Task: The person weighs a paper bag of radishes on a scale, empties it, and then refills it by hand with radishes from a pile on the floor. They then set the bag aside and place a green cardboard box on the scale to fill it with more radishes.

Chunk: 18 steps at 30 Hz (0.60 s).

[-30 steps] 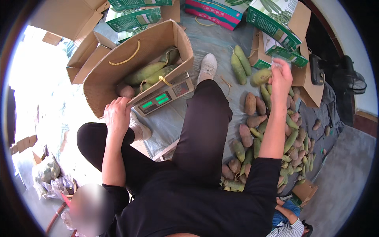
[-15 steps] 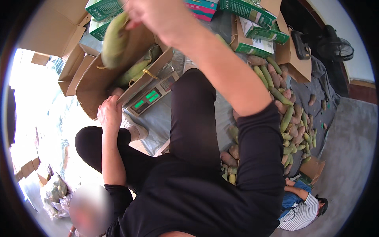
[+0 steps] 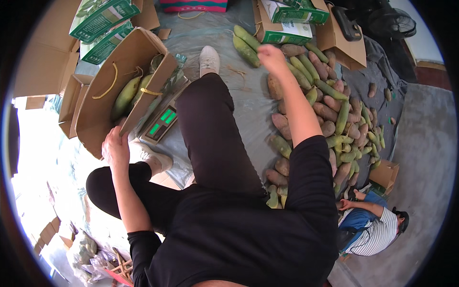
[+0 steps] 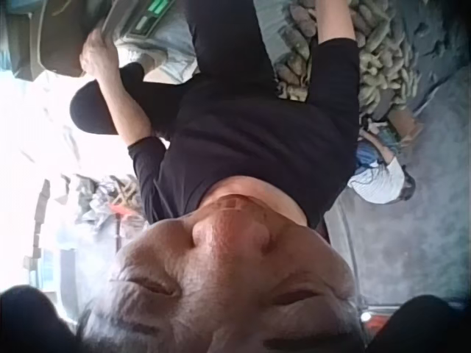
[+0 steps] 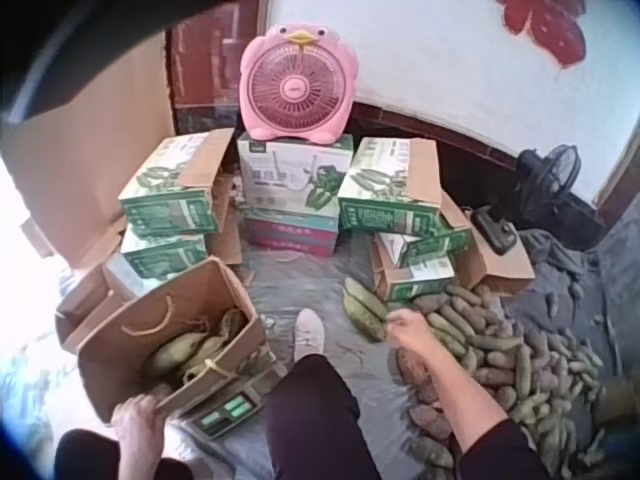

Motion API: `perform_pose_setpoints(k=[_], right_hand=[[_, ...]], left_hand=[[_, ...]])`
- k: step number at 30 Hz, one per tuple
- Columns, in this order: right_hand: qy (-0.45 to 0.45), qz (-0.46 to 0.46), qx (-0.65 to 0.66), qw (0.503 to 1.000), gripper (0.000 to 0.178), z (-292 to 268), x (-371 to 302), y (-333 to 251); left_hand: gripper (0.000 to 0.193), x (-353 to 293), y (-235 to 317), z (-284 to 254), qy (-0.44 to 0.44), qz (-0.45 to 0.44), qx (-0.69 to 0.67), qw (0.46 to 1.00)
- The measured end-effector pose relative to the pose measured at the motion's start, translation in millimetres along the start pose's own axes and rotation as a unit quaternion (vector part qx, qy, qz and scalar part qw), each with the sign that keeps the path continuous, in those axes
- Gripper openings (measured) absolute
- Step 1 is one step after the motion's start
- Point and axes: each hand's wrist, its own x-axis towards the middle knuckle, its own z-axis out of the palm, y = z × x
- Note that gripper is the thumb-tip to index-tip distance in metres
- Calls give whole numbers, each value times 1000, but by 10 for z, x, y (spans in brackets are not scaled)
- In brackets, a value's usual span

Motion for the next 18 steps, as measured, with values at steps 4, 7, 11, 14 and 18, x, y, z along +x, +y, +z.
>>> perform_pose_setpoints(k=[4,7,11,14,18], right_hand=[[71,4,-166,984,26,-257,64,1354],[82,88,-205,971,25,-200,-99,1681],[62,198,-251,946,28,-46,-253,1685],[74,250,-252,932,42,-66,-156,1944],[79,244,-253,933,73,57,-114,2036]], left_hand=[[14,50,27,24,-2,1,-13,1000],[14,33,3,25,-1,-1,-20,1000],[13,26,-22,35,-14,-8,-12,1000],[13,66,26,50,-6,-7,-18,1000],[12,90,23,38,-17,-24,-25,999]])
